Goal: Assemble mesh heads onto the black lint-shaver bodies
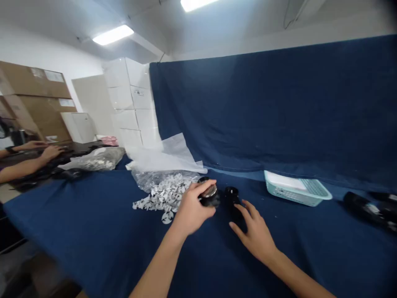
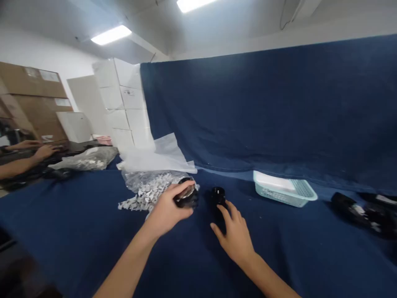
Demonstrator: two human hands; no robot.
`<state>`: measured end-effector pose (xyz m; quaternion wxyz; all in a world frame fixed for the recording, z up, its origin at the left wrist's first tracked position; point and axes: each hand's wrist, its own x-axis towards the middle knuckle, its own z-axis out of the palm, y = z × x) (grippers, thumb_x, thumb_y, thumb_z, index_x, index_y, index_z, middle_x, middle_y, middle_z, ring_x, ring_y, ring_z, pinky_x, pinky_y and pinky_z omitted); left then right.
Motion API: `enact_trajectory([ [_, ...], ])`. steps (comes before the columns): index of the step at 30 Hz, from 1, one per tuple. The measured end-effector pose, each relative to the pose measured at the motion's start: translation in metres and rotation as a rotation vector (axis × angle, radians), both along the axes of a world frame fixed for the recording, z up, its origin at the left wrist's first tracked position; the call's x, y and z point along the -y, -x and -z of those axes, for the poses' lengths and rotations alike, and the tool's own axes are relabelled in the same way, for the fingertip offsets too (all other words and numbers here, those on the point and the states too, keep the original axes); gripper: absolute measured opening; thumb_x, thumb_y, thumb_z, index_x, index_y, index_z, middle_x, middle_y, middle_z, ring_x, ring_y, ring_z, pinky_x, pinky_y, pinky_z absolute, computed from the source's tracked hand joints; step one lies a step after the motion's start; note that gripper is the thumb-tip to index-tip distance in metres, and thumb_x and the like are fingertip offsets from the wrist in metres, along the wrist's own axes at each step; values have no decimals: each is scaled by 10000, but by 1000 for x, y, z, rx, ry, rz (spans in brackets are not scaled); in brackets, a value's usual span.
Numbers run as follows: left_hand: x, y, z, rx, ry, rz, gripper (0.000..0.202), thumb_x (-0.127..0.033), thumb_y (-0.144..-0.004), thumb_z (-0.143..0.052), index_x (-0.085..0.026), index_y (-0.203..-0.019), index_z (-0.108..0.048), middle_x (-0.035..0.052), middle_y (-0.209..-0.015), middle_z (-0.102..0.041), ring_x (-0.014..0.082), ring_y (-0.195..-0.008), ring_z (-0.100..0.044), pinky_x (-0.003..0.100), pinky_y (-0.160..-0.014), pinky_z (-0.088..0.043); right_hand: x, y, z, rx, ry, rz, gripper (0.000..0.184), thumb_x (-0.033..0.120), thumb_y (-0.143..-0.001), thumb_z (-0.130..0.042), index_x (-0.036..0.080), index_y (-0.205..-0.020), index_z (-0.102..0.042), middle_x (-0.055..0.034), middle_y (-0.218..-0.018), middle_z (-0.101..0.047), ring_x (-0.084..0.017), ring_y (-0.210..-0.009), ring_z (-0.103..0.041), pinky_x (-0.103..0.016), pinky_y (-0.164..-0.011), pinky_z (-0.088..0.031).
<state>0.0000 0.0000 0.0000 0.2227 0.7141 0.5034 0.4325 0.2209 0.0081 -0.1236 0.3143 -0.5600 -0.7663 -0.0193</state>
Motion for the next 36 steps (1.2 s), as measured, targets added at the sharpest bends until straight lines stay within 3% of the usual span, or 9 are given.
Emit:
enact_trajectory([
  [3,-83,-44,8,-50,23,46,744,-41,-555,-730,-264,-1255,-615,41,-1144,-626,241,-1042,-617,331,-988,-453,-21,8,3,69,66,47,532,423,-884,-518,272,-1390,-453,-124,-1506,-325,-349,-1298,-423,-520,-954,-451],
  [6,-140,-58,19,-59,58,81,745,-25,-550,-773,-228,-1249,-612,43,-1152,-652,253,-1057,-616,357,-995,-445,-28,10,10,81,103,53,499,381,-907,-482,285,-1395,-455,-96,-1543,-274,-337,-1311,-416,-499,-987,-424],
  [10,-176,-54,30,-51,136,121,484,-227,-824,-683,-173,-1282,-534,93,-1243,-608,238,-1094,-601,462,-968,-466,-30,10,17,68,134,40,491,349,-912,-451,290,-1400,-454,-87,-1501,-362,-306,-1250,-496,-470,-1009,-409],
  [13,-183,-49,37,-70,207,120,391,-301,-898,-601,-171,-1261,-535,100,-1261,-582,234,-1079,-602,462,-928,-495,-32,9,17,43,139,40,488,330,-893,-465,269,-1377,-486,-101,-1472,-399,-310,-1230,-512,-470,-995,-417],
  [21,-177,-33,33,-141,275,22,327,-313,-888,-611,-171,-1182,-582,85,-1212,-594,239,-1073,-592,450,-917,-488,-29,4,10,-69,143,28,475,216,-829,-474,216,-1295,-563,-89,-1422,-461,-271,-1239,-502,-420,-1006,-412],
  [25,-146,-24,30,-39,189,-62,289,-263,-846,-648,-167,-1117,-622,83,-1212,-608,240,-1122,-561,459,-996,-415,-26,4,8,-122,133,33,460,208,-802,-498,222,-1252,-594,-85,-1393,-496,-268,-1207,-530,-443,-988,-418],
  [30,-70,-39,68,201,155,-170,235,-257,-791,-637,-215,-1021,-664,51,-1114,-641,207,-1015,-591,343,-966,-420,-27,1,10,-312,113,7,414,290,-833,-514,212,-1224,-623,-89,-1330,-565,-281,-1189,-554,-482,-1011,-410],
  [33,-37,-59,93,368,299,-128,332,-406,-782,-651,-192,-1036,-649,83,-1085,-632,190,-842,-609,337,-820,-496,-22,1,10,-459,127,15,417,356,-893,-458,169,-1229,-619,-106,-1282,-606,-255,-1179,-572,-419,-1016,-438],
  [36,-25,-76,101,565,515,3,572,-638,-818,-515,-180,-1155,-581,125,-1091,-622,198,-777,-625,323,-634,-531,-5,4,7,-493,121,24,453,411,-944,-389,157,-1258,-595,-106,-1255,-629,-230,-1174,-581,-371,-986,-472],
])
